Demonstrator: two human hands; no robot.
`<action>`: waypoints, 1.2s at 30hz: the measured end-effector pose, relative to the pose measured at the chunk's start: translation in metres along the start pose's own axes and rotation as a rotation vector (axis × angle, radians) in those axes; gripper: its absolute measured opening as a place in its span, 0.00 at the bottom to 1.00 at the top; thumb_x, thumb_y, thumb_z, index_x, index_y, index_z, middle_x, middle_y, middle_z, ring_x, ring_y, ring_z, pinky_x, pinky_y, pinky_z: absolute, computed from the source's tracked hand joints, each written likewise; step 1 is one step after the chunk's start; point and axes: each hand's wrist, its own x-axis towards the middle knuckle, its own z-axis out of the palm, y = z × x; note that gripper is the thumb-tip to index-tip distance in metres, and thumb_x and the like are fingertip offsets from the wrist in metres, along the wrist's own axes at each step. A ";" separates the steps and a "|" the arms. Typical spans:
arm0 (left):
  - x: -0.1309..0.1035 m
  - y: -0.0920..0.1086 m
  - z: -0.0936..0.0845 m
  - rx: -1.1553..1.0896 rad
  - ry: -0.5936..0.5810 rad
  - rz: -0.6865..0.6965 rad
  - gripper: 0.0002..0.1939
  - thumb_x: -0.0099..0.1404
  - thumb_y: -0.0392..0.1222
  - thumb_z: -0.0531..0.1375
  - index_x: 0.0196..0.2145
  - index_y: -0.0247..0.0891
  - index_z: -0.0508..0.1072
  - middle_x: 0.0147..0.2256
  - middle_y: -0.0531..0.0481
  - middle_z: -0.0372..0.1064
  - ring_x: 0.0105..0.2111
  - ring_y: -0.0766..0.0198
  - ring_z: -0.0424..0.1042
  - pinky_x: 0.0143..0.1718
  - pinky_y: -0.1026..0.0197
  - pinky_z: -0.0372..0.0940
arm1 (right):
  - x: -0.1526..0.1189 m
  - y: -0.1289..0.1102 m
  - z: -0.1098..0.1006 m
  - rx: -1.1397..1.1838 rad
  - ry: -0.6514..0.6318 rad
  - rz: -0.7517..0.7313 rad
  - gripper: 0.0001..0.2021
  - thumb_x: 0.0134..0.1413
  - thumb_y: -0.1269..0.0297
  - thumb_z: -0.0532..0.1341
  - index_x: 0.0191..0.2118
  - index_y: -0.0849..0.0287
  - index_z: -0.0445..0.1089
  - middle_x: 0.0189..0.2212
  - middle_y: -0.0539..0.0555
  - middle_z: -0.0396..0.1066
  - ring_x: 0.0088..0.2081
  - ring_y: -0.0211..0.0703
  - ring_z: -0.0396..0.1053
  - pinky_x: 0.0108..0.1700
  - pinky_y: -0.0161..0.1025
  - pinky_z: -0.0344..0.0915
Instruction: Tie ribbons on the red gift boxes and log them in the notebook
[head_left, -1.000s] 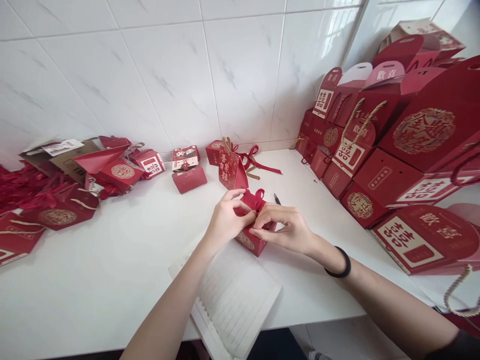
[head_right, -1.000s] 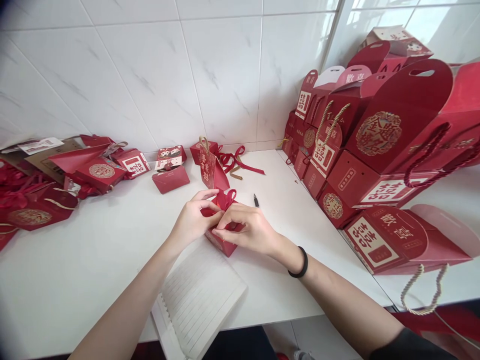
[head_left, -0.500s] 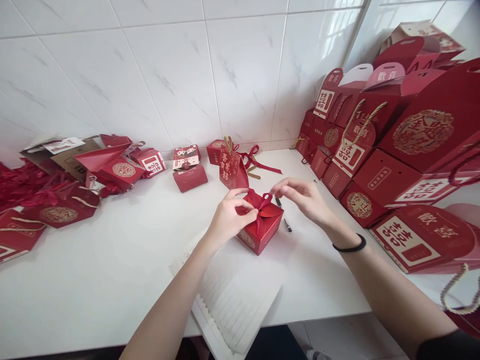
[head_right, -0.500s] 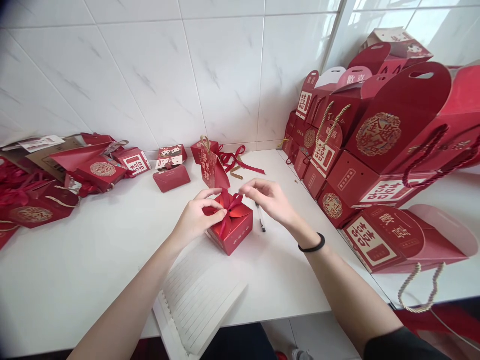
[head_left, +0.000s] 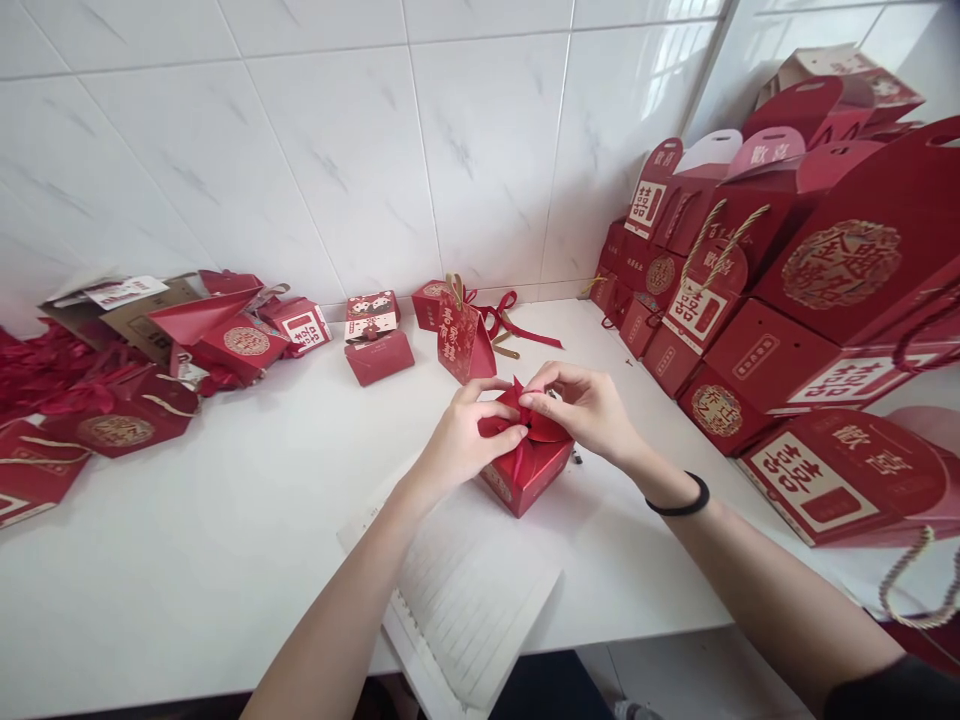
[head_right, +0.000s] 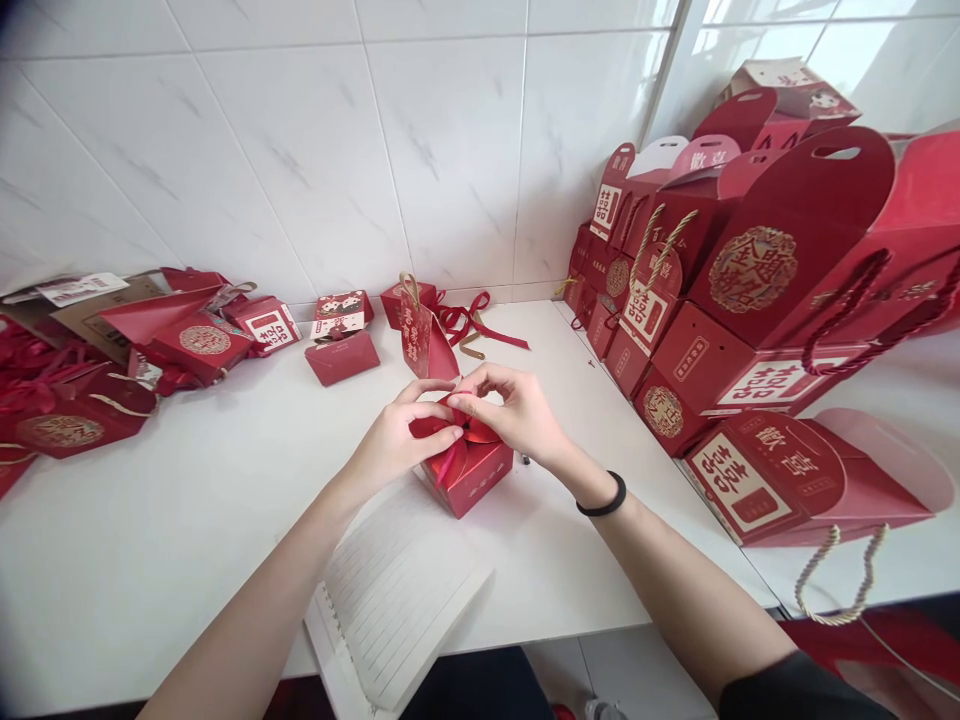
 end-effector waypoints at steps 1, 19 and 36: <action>0.000 0.000 0.000 -0.002 -0.001 -0.002 0.05 0.57 0.43 0.60 0.30 0.42 0.76 0.50 0.50 0.64 0.53 0.56 0.63 0.56 0.52 0.58 | 0.001 0.001 -0.001 -0.008 0.007 0.016 0.12 0.52 0.54 0.62 0.32 0.59 0.71 0.30 0.52 0.72 0.33 0.40 0.68 0.36 0.37 0.65; -0.003 0.007 -0.005 0.001 0.103 -0.102 0.05 0.56 0.40 0.58 0.24 0.39 0.70 0.43 0.50 0.67 0.45 0.60 0.68 0.50 0.57 0.60 | 0.001 0.004 -0.023 -0.137 -0.367 0.422 0.13 0.51 0.59 0.58 0.24 0.59 0.54 0.20 0.45 0.52 0.21 0.31 0.49 0.21 0.32 0.47; -0.002 0.007 -0.010 0.042 0.012 -0.153 0.05 0.53 0.44 0.61 0.25 0.40 0.73 0.47 0.48 0.66 0.48 0.55 0.67 0.51 0.53 0.62 | -0.003 -0.017 -0.031 -0.058 -0.476 0.301 0.07 0.48 0.65 0.60 0.31 0.62 0.72 0.23 0.50 0.68 0.22 0.33 0.61 0.21 0.31 0.57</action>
